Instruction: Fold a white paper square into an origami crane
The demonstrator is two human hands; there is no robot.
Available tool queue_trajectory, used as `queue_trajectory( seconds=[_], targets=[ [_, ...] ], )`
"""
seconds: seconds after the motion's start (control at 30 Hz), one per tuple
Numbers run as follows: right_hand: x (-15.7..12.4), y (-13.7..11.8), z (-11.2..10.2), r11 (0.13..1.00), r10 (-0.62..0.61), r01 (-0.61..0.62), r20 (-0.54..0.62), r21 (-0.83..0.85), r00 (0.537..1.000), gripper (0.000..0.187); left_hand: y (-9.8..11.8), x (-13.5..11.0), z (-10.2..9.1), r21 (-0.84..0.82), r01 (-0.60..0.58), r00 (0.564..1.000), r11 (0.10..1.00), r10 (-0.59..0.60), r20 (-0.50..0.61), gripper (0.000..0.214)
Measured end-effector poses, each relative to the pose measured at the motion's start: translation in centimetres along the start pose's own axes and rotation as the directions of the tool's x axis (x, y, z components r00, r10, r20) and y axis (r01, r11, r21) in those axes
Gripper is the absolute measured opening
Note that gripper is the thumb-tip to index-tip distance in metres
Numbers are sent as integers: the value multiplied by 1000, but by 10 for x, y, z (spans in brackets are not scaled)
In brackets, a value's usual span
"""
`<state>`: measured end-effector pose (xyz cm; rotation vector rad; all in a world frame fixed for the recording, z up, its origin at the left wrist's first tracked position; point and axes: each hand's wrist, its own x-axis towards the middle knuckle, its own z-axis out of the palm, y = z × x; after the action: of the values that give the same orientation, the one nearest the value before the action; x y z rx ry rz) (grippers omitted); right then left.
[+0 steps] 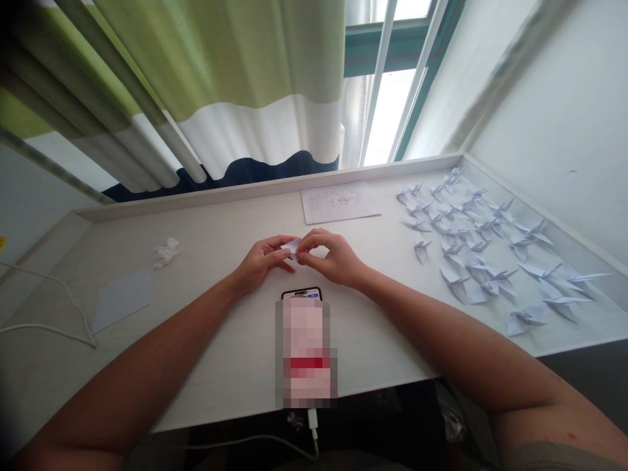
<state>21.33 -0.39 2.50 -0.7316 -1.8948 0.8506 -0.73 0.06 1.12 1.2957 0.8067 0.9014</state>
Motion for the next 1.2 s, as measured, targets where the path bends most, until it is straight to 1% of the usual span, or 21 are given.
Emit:
queue_trajectory(
  seconds=[0.13,0.2,0.27,0.33,0.43,0.5,0.6,0.67,0.77,0.83,0.93,1.03,1.1,1.2],
  targets=[
    [0,-2,3,991,92,-88,-33,101,995,14,-1,1,2,57,-15,1000,998,14,22,53],
    [-1,-2,5,987,129,-123,-55,101,990,13,-1,1,3,74,-19,999,997,16,39,51],
    [-2,-1,6,990,135,-130,-90,56,987,13,-1,1,5,85,-21,999,996,18,33,46],
    [-3,0,8,995,99,-100,-111,-6,989,12,-1,2,7,88,-30,1000,996,29,8,42],
    [-7,0,10,994,-12,0,-108,-107,994,11,0,1,9,95,-52,998,994,55,-32,37],
    [-8,-1,11,982,-80,59,-114,-180,990,12,1,1,11,120,-46,999,992,48,-17,32],
    [-9,-1,11,963,-117,82,-126,-257,985,12,1,0,13,142,-58,998,988,63,-32,30],
    [-8,0,11,962,-87,53,-113,-268,990,9,1,1,14,150,-52,996,987,62,-66,26],
    [-6,5,12,968,40,-58,-78,-243,996,15,0,1,16,180,-57,992,982,76,-99,21],
    [-6,8,12,965,122,-136,-72,-224,990,17,-2,0,17,219,-70,991,973,94,-100,19],
    [-5,10,13,960,182,-195,-81,-202,980,17,-4,0,19,244,-73,989,967,102,-108,16],
    [-4,11,12,962,219,-231,-95,-144,971,12,-6,0,19,227,-56,986,972,90,-139,16],
    [-3,12,11,964,219,-233,-107,-131,970,12,-7,0,20,237,-58,981,970,99,-167,17],
    [-4,14,9,968,146,-160,-87,-194,986,9,-9,0,20,279,-88,966,956,151,-210,18]
  ],
)
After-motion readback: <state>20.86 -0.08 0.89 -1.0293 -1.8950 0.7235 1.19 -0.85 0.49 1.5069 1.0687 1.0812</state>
